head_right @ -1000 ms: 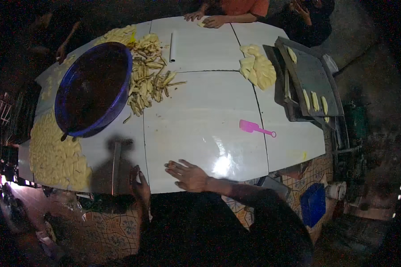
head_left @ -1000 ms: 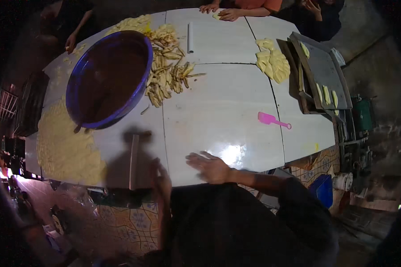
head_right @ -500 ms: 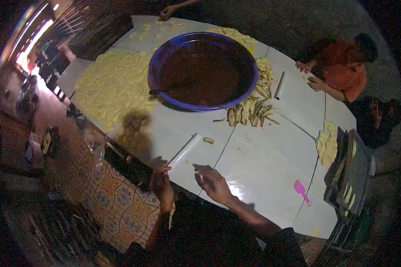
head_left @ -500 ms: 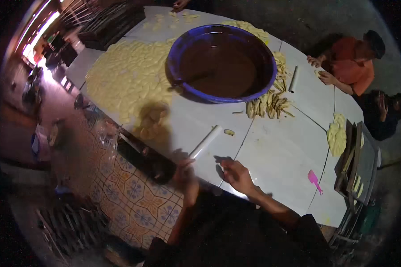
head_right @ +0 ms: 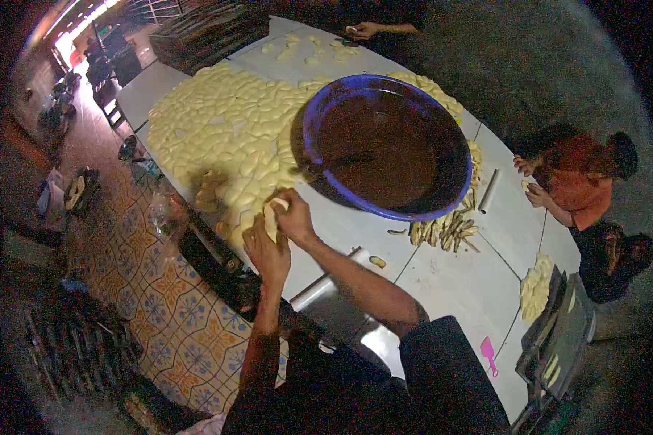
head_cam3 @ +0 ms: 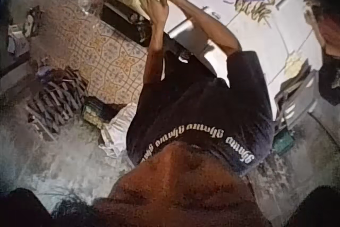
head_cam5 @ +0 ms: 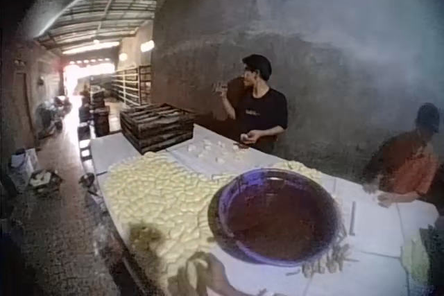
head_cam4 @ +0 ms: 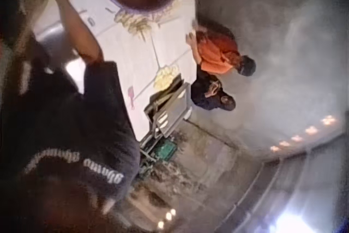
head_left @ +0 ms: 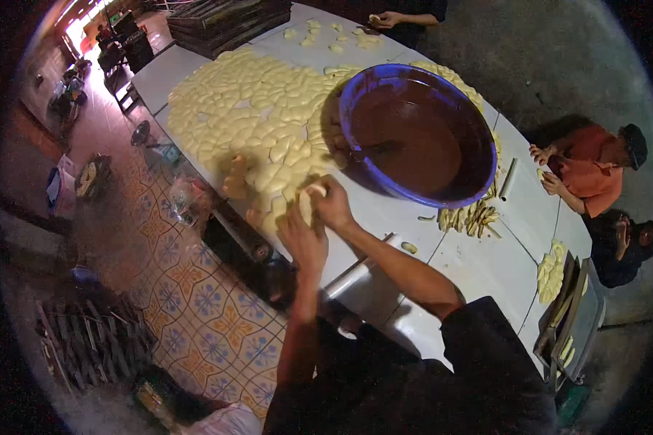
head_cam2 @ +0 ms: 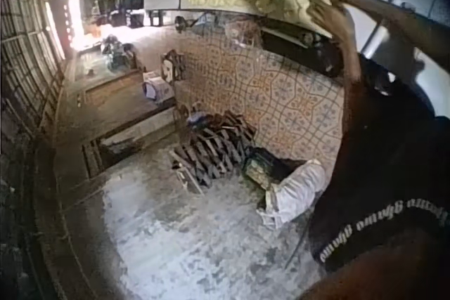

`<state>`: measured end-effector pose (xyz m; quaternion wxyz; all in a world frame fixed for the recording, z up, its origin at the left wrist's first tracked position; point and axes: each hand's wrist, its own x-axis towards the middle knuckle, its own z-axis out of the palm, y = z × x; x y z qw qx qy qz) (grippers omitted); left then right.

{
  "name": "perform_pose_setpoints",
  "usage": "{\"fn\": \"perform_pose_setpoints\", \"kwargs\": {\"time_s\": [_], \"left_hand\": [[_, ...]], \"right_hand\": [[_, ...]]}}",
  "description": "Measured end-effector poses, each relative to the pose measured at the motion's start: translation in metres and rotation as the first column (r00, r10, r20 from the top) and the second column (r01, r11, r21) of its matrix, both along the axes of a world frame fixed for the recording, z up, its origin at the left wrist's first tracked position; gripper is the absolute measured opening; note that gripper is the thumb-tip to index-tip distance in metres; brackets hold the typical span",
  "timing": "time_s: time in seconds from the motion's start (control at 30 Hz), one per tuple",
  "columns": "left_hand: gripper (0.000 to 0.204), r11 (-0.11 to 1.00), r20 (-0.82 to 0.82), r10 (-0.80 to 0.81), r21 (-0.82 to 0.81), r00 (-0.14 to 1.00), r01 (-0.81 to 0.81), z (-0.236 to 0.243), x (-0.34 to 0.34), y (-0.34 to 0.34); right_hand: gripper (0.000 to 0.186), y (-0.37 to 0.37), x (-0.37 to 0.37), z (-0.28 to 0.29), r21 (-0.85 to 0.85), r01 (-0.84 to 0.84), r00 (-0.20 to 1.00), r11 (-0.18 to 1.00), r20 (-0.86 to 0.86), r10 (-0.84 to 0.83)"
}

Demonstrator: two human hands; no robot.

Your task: The person flattens portions of dough, spreads chocolate filling over them using a spatula, adds banana slices, rolls the dough by hand, and arranges the rolled pastries onto a baking tray.

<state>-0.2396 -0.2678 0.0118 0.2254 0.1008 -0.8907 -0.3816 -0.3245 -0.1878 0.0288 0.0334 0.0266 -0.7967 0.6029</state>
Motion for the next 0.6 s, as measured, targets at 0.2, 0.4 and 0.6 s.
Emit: {"fn": "perform_pose_setpoints", "kwargs": {"time_s": [0.2,0.4,0.6], "left_hand": [[0.037,0.915,-0.039,-0.041,-0.402,0.998,0.021,-0.027,-0.016,-0.012],[0.043,0.906,0.112,-0.296,-0.281,0.948,0.316,-0.021,-0.004,-0.009],[0.054,0.879,0.223,-0.367,-0.233,0.903,0.415,-0.005,0.003,0.0]], "right_hand": [[0.021,0.088,0.121,0.056,-0.485,0.41,0.883,0.772,-0.001,-0.469],[0.018,0.252,0.203,0.069,-0.657,0.583,0.605,0.478,-0.043,-0.795],[0.057,0.288,0.234,-0.011,0.342,0.353,0.917,0.871,0.06,-0.395]]}}
